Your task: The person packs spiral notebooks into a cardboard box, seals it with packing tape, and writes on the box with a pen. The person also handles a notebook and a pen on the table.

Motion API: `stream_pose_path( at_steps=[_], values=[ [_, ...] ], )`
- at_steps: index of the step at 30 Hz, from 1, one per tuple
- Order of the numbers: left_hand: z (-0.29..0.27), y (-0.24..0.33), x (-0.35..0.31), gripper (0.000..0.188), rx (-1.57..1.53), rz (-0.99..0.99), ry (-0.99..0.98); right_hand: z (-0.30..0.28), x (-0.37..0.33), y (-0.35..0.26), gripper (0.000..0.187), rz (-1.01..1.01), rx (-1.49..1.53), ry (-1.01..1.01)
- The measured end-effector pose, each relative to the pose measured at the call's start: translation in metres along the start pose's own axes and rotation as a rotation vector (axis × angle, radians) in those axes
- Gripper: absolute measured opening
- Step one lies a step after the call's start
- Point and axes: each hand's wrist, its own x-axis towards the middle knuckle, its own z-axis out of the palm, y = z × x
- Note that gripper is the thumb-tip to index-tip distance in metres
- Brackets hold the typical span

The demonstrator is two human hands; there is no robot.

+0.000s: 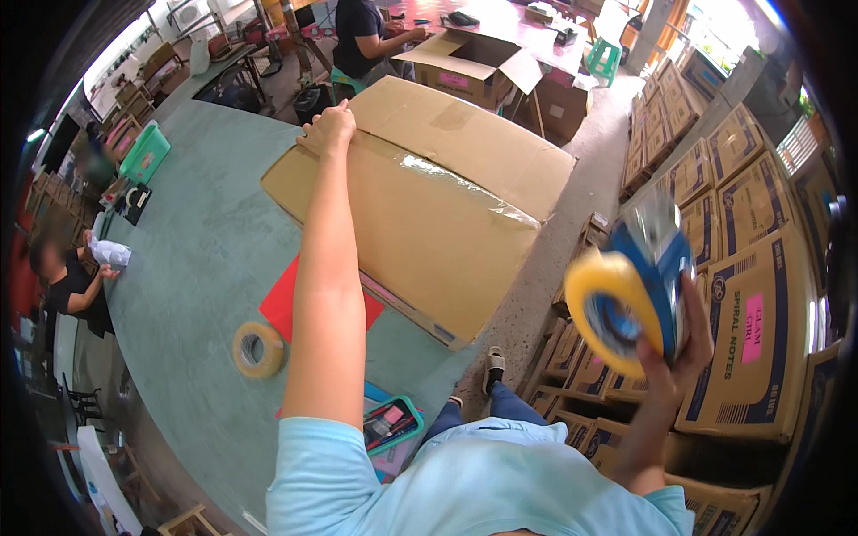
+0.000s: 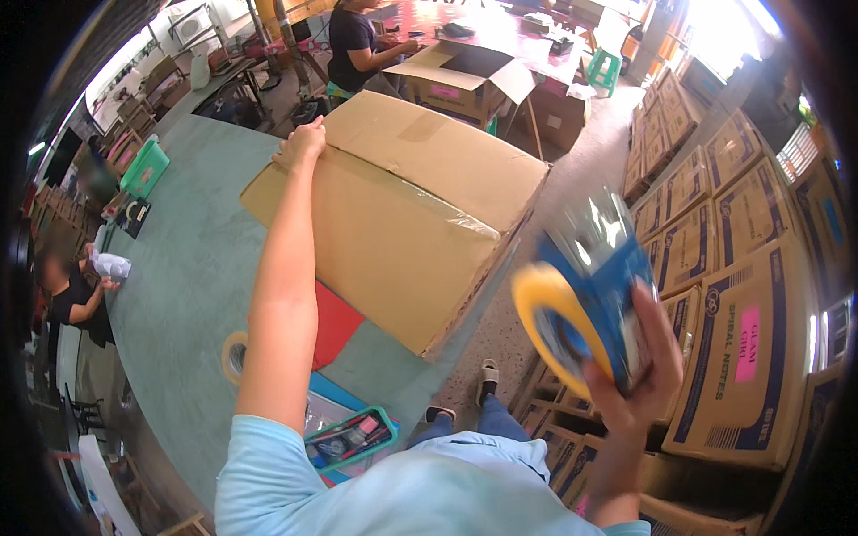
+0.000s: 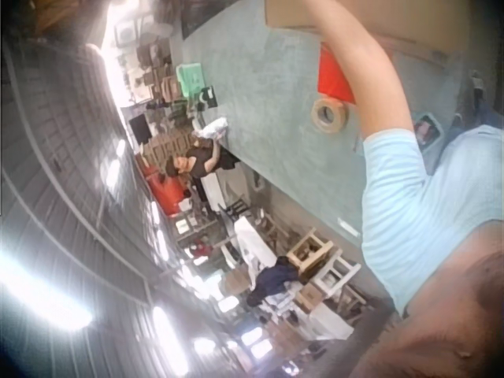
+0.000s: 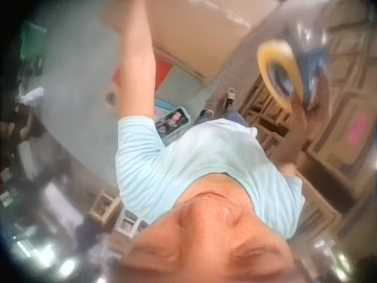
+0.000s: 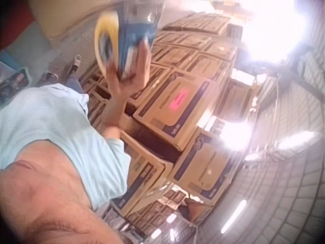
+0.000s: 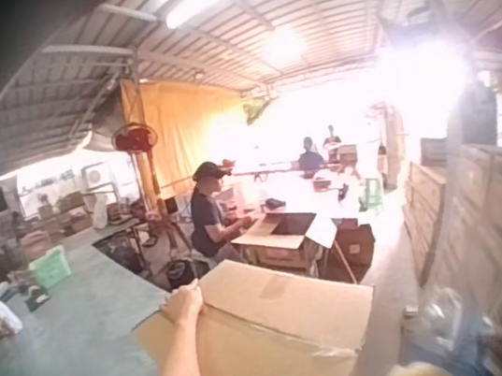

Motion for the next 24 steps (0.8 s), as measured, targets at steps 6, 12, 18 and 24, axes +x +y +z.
stream_pose_path(
  at_steps=[6, 12, 18, 24],
  values=[
    [-0.001, -0.001, -0.004, 0.037, 0.035, 0.010, -0.064, 0.135, 0.135, 0.052, 0.059, -0.350, 0.042, -0.164],
    [-0.009, 0.025, -0.018, 0.046, -0.042, 0.005, -0.073, 0.158, 0.139, 0.094, 0.059, -0.106, 0.053, -0.356],
    [-0.024, -0.001, -0.023, 0.072, -0.562, 0.245, 0.115, 0.159, 0.142, 0.091, 0.061, -0.154, 0.102, -0.429],
    [-0.158, 0.047, -0.092, 0.098, -0.822, -0.098, -0.864, 0.156, 0.141, 0.093, 0.061, -0.170, 0.115, -0.401]
  ],
)
